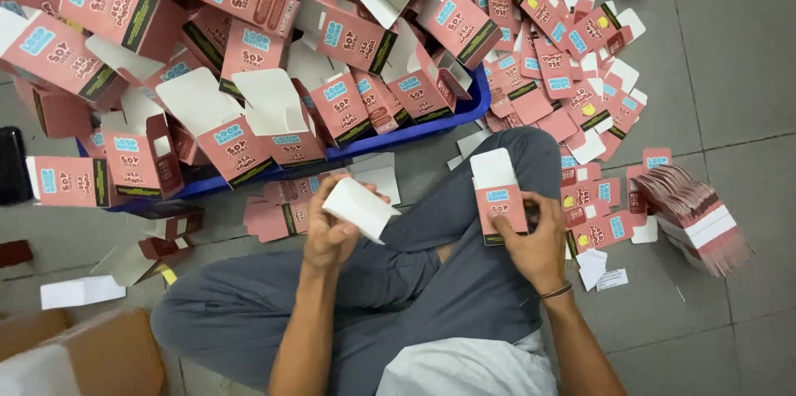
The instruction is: Folding flat cardboard boxes into their 3D shape.
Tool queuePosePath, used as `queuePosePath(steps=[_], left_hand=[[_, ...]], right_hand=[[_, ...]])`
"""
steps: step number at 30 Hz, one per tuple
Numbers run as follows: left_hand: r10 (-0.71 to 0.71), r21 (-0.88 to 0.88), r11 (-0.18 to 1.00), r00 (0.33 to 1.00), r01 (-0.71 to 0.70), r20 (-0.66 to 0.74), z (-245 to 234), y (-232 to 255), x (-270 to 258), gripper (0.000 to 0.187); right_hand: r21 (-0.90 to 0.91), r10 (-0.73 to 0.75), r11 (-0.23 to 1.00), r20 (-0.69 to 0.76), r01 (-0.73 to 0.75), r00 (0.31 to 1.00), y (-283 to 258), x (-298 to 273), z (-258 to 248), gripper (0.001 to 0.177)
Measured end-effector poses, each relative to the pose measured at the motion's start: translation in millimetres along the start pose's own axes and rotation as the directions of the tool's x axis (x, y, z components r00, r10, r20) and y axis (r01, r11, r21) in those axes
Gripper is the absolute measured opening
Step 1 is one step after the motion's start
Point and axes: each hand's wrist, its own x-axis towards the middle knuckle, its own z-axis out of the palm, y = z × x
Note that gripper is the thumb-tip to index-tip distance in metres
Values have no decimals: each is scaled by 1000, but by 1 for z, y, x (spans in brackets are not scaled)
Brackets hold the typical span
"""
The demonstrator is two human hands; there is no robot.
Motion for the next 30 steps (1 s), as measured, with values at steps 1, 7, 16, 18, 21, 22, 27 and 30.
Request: queuePosePath(steps=[1, 7, 16, 18, 21, 22, 27, 30], left_hand=[[0, 2, 1000, 1000, 0, -5, 8, 1, 3, 78], [-22, 420, 907, 994, -25, 108, 42, 23, 34, 76], [286, 562, 644, 846, -518, 451, 112, 86, 76, 59], [329, 588, 552, 803, -591, 497, 123, 94, 79, 54], [387, 591, 483, 763, -646, 518, 120, 98, 79, 53], [386, 593, 490, 769, -639, 510, 117, 97, 76, 53], [438, 668, 297, 720, -682, 539, 105, 93, 63, 53], [408, 721, 210, 729, -660, 549, 107, 100, 58, 58]], right_hand=[[0, 1, 1000, 5, -1, 1000, 1, -3, 5, 63], [626, -130, 779, 175, -9, 976, -25, -15, 39, 74], [849, -441, 439, -82, 295, 894, -126, -16, 57, 86], [799, -445, 482, -132, 361, 886, -131, -15, 61, 91], [795, -457, 465, -163, 391, 875, -131, -14, 67, 93], [792, -452, 474, -157, 385, 878, -131, -16, 69, 93], [751, -510, 471, -196, 463, 838, -128, -21, 81, 97], [776, -496, 468, -165, 423, 852, -127, -23, 85, 94]])
